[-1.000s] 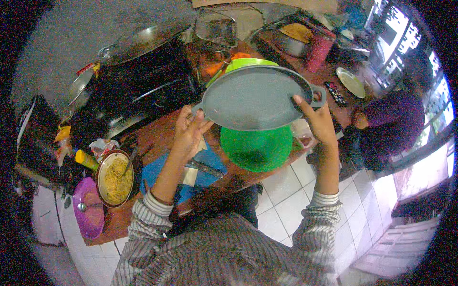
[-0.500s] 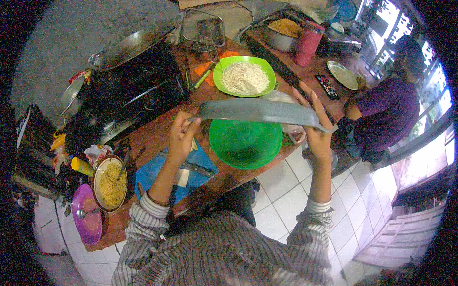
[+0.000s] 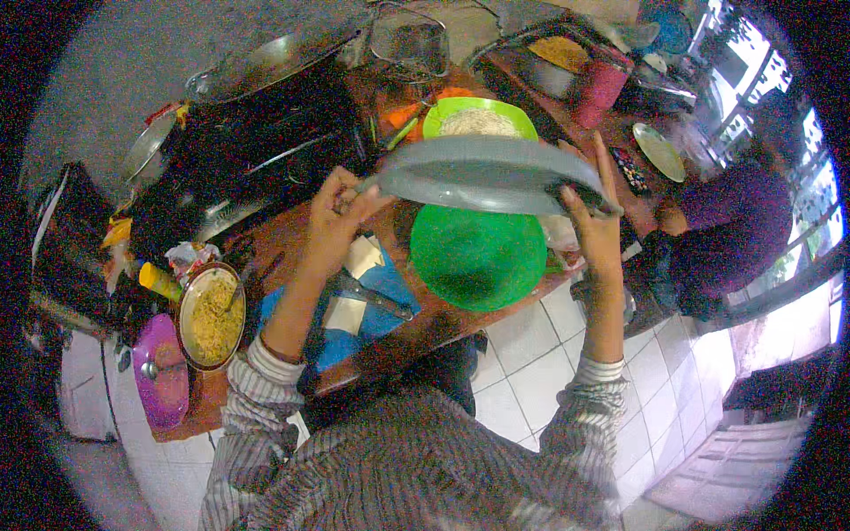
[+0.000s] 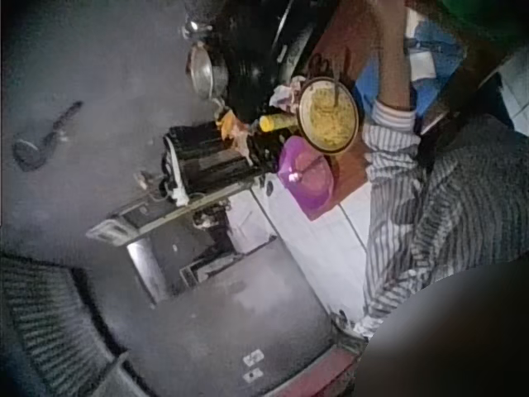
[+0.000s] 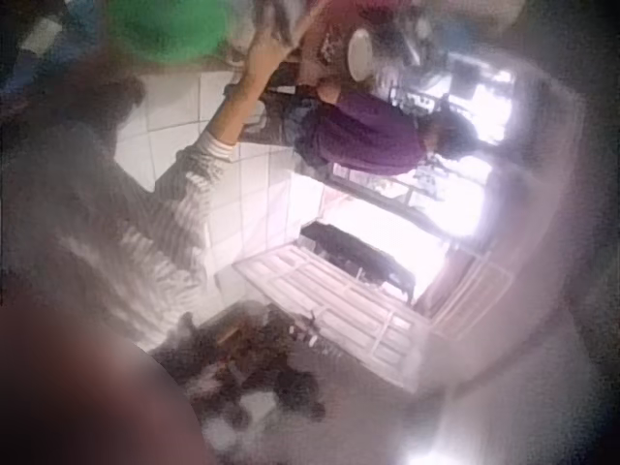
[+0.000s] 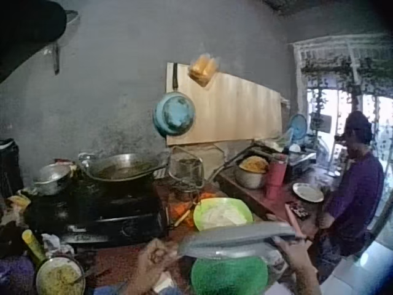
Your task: The person assembles small food parcels by placing a yellow filling onto square wrappers, folding them into triangular shapes, and setting them aside. The process is repeated multiple times using a spoon to transfer filling from a bowl.
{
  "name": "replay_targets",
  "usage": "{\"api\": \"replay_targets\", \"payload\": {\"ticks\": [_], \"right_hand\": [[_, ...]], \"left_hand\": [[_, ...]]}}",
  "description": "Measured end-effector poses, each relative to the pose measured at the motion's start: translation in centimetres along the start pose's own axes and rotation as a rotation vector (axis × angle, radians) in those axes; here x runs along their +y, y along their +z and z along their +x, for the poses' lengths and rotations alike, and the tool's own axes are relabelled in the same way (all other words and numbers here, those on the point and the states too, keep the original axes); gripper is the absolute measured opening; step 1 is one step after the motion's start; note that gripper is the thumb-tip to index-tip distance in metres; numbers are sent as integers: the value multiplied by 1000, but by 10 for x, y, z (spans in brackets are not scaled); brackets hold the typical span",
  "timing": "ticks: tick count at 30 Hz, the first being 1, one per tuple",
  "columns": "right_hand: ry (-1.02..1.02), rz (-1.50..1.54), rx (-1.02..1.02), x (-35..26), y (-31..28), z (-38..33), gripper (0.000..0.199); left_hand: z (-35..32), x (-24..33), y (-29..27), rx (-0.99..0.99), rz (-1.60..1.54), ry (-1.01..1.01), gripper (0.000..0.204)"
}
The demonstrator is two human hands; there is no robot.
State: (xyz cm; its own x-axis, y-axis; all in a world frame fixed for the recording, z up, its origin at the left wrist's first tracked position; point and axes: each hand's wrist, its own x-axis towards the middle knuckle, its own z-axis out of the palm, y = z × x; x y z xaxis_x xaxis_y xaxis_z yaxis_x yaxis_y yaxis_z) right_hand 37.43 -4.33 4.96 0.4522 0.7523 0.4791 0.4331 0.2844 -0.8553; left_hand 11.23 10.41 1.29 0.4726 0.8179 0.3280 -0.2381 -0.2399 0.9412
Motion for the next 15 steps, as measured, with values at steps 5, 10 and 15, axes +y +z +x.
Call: {"api": "replay_targets", "payload": {"ticks": [5,10,15], "right_hand": [[-14,147,-191,5,36,37,70],[402,374,-408,17,81,74,72],[368,252,-411,14,92,82,66]], "left_hand": [[14,12,-26,95,-295,-79,14],[6,10,-59,295,-332,-152,14],[-11,1,-93,470,-196,-154,12]]}}
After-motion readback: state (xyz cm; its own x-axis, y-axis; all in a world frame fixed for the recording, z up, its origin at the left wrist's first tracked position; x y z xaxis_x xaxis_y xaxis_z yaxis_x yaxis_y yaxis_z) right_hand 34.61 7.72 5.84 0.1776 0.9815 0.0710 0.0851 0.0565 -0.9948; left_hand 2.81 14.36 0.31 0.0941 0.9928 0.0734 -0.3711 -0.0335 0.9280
